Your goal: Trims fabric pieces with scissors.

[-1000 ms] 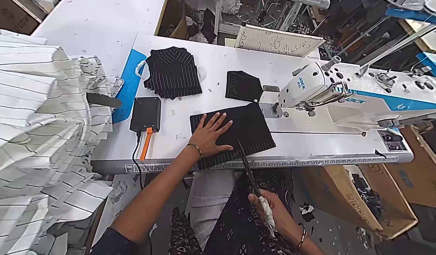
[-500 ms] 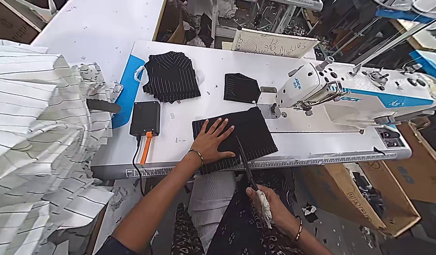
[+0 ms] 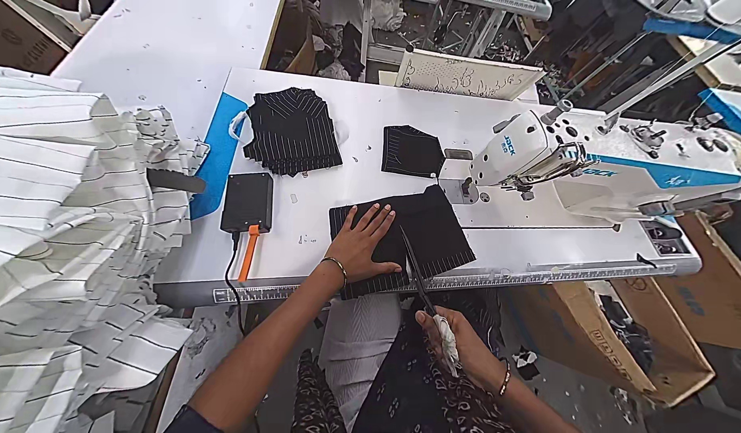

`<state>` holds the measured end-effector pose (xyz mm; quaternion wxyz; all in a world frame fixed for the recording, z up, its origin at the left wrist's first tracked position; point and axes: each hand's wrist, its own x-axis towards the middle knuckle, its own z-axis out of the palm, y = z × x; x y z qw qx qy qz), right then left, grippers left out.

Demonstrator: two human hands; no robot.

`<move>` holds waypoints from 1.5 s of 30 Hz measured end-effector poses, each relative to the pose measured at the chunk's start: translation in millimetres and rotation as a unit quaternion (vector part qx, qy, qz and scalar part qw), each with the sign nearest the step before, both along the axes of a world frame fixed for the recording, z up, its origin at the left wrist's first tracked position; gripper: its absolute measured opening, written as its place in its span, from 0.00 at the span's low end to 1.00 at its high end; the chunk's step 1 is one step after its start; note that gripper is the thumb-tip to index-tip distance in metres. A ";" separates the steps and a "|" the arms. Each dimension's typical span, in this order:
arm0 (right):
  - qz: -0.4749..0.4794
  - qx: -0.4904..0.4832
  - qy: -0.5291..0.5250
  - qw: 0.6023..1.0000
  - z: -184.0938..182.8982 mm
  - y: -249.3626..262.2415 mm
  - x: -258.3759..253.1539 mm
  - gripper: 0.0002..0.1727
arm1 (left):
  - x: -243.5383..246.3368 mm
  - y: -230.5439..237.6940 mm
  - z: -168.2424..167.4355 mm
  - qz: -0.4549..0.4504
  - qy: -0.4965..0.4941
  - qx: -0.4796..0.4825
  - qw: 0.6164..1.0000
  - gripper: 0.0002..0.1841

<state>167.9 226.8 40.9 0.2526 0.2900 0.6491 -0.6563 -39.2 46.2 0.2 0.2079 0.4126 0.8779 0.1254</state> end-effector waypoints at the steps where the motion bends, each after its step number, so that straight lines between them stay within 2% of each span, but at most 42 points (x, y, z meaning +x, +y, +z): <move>1: -0.006 -0.007 -0.001 1.000 1.3 -0.4 -0.2 0.20 | 0.2 0.1 -0.1 0.000 0.000 0.000 1.000 0.62; 16: -0.030 -0.050 0.016 0.998 5.9 -1.2 -28.4 0.22 | 0.4 0.1 1.9 0.002 -0.005 0.008 1.000 0.65; 21: -0.018 -0.032 0.020 0.999 6.6 1.3 -43.5 0.21 | -0.8 -1.3 3.1 0.000 -0.006 0.021 1.000 0.66; 23: -0.020 -0.030 0.024 0.999 7.2 4.5 -39.4 0.19 | -1.6 -4.3 3.3 -0.014 -0.005 0.063 0.998 0.60; 25: -0.036 -0.044 0.011 0.998 13.3 9.4 -31.4 0.20 | -2.7 -7.7 10.9 -0.045 0.003 0.093 0.995 0.43; 27: -0.042 -0.069 -0.013 0.997 21.1 16.1 -19.8 0.21 | -4.9 -10.8 30.8 -0.068 -0.018 0.068 0.995 0.29; 29: -0.031 -0.082 -0.033 0.996 26.6 21.4 -5.5 0.21 | -5.4 -12.0 46.9 -0.051 -0.042 0.033 0.997 0.23; 31: -0.021 -0.075 -0.045 0.996 28.9 22.1 6.4 0.19 | -0.9 -7.7 48.6 0.012 -0.041 0.033 0.999 0.25; 33: -0.019 -0.060 -0.043 0.997 27.3 22.5 14.3 0.18 | 10.3 2.6 32.5 0.119 0.002 0.092 0.989 0.28; 34: -0.015 -0.055 -0.041 0.998 25.3 24.7 18.0 0.18 | 16.3 8.9 22.2 0.169 0.022 0.107 0.979 0.34; 36: -0.004 -0.049 -0.036 0.998 21.5 33.1 25.4 0.17 | 24.4 17.6 5.3 0.220 0.031 0.076 0.972 0.51; 38: 0.023 -0.033 -0.040 0.998 20.8 44.6 30.3 0.17 | 28.7 20.7 -3.8 0.215 0.047 0.045 0.974 0.56; 41: 0.064 -0.006 -0.038 0.997 20.7 57.9 25.7 0.16 | 26.8 19.0 -4.8 0.173 0.038 0.033 0.984 0.56; 45: 0.117 0.024 -0.026 0.992 11.2 66.3 3.9 0.20 | 20.4 17.3 -3.0 0.133 0.023 0.013 0.991 0.55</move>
